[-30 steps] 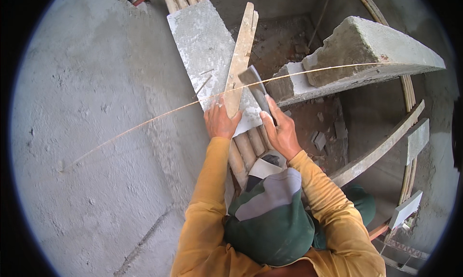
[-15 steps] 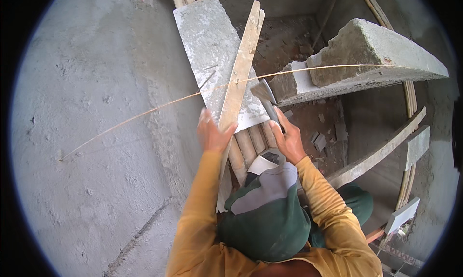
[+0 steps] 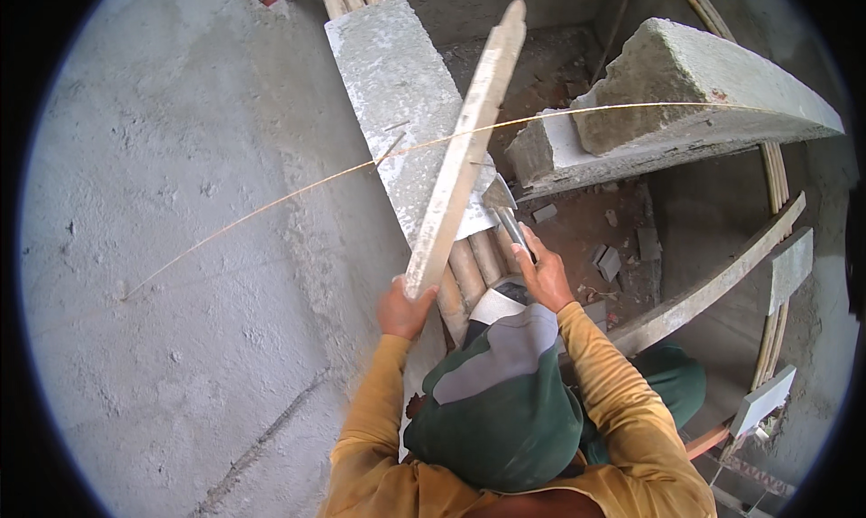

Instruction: The person positions a long white plasterboard strip against a curved concrete wall and secures it with nails using a hammer. The person repeatedly adjusts the strip and hammers nails along its length to fix it in place.

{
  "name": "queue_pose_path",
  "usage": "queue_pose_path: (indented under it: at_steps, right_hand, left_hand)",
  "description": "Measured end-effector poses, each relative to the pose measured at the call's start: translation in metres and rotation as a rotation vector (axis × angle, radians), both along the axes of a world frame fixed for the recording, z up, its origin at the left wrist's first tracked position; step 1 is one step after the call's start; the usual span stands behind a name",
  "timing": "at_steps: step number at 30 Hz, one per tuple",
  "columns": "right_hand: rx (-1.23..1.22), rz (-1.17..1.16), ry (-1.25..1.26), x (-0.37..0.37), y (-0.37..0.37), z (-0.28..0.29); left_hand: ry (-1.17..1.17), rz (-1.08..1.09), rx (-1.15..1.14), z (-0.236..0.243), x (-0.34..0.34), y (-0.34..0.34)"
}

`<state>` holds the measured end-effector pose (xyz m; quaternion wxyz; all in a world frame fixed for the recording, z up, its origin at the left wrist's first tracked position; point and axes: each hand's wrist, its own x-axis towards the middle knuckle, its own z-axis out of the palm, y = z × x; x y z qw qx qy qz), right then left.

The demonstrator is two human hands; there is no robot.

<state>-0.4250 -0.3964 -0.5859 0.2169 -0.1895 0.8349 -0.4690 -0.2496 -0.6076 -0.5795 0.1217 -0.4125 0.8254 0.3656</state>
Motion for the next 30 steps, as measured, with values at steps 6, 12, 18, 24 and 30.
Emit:
queue_pose_path:
  at_steps: [6, 12, 18, 24, 30]
  right_hand:
    - [0.004, 0.011, -0.001, 0.001, -0.003, -0.005]
    - [0.064, 0.017, -0.099, 0.0, -0.004, -0.008]
    - [0.046, -0.007, -0.002, -0.001, -0.002, -0.022]
    - [0.007, 0.019, -0.095, -0.001, -0.004, -0.028]
    - [-0.036, 0.05, -0.028, -0.004, 0.001, -0.034]
  left_hand:
    - [0.077, -0.116, -0.431, -0.009, 0.003, 0.039]
    - [0.125, -0.082, -0.383, -0.012, 0.004, 0.043]
    - [0.082, -0.005, 0.205, -0.005, -0.007, 0.024]
    - [0.122, 0.025, 0.136, -0.008, 0.001, 0.022]
    - [0.244, 0.201, 0.277, 0.011, 0.025, 0.015]
